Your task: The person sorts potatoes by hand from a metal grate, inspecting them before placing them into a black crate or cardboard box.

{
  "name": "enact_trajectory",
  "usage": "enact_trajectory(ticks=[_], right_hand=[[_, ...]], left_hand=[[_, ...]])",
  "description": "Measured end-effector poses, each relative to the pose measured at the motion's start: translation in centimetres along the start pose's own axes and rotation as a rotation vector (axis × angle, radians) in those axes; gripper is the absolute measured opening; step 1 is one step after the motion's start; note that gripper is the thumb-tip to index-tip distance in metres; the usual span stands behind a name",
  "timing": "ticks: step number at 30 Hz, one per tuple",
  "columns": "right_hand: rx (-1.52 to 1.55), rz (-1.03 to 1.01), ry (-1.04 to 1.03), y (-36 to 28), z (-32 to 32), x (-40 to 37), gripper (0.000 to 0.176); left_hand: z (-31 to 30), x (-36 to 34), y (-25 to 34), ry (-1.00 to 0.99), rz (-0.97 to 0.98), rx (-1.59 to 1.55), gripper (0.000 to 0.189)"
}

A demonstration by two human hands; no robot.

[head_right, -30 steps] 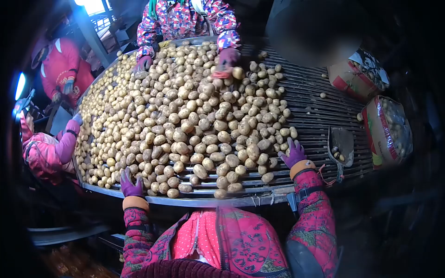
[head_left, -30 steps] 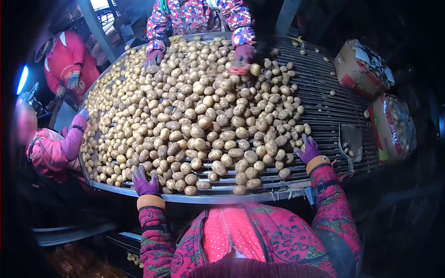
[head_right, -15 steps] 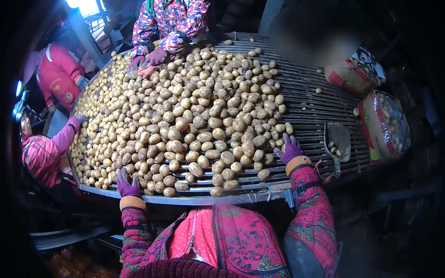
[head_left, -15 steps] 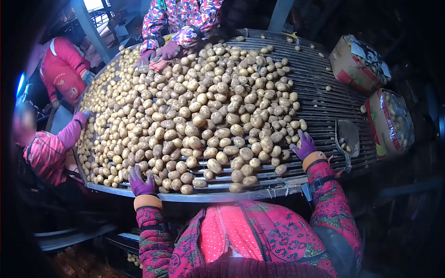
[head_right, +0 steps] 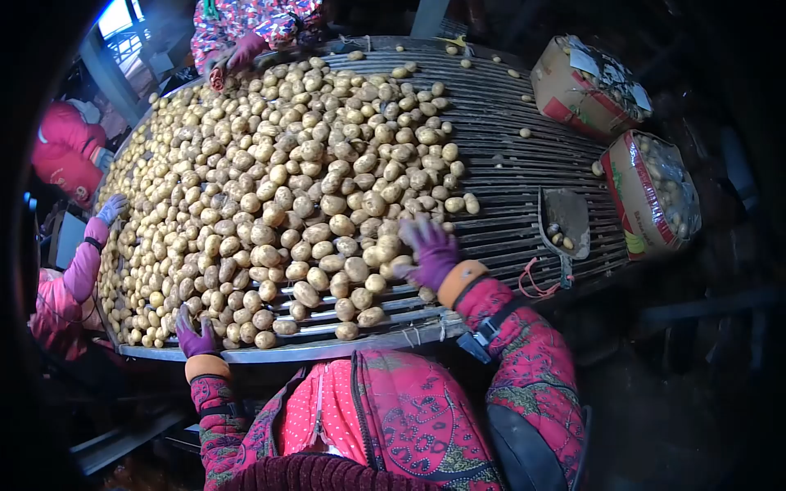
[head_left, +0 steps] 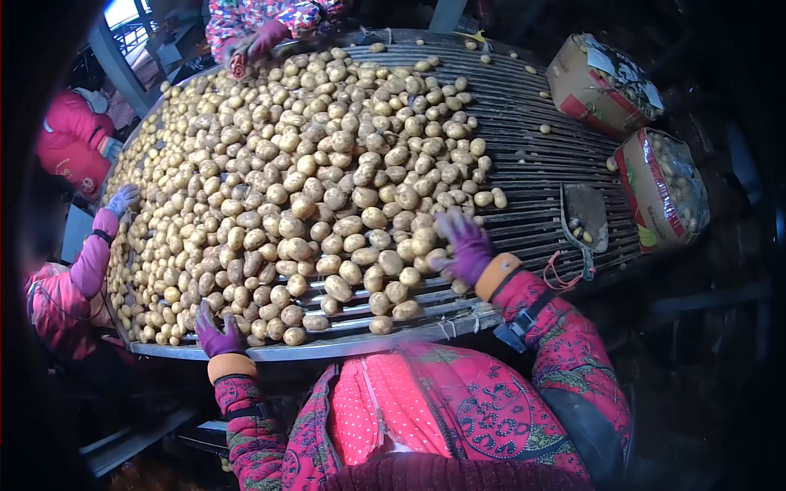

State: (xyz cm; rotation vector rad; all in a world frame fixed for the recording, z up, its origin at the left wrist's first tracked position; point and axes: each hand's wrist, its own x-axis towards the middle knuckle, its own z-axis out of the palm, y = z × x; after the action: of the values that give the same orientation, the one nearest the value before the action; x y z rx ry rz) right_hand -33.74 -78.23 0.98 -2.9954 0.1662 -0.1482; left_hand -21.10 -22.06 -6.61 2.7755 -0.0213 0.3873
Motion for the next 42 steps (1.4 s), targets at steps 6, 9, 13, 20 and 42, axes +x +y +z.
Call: enact_trajectory(ticks=[6, 9, 13, 20, 42], right_hand=[[-0.028, -0.524, -0.202, -8.4, -0.4, 5.7, 0.094], [-0.2, -0.747, -0.06, -11.1, 1.1, 11.2, 0.082], [-0.297, -0.705, -0.088, -12.9, -1.5, 20.1, 0.078], [-0.399, -0.468, -0.24, -9.3, -1.7, 28.7, 0.078], [-0.371, 0.016, -0.276, 1.3, -2.9, 11.5, 0.089]], left_hand=[[0.2, -0.1, 0.0, 0.025, 0.025, -0.024, 0.069], [-0.3, 0.0, 0.2, 0.034, 0.042, -0.016, 0.069], [-0.6, -0.2, 0.7, 0.057, 0.049, 0.0, 0.071], [-1.1, -0.5, 1.4, 0.015, 0.002, 0.016, 0.072], [-0.6, -0.3, 1.3, 0.037, -0.027, 0.034, 0.074]])
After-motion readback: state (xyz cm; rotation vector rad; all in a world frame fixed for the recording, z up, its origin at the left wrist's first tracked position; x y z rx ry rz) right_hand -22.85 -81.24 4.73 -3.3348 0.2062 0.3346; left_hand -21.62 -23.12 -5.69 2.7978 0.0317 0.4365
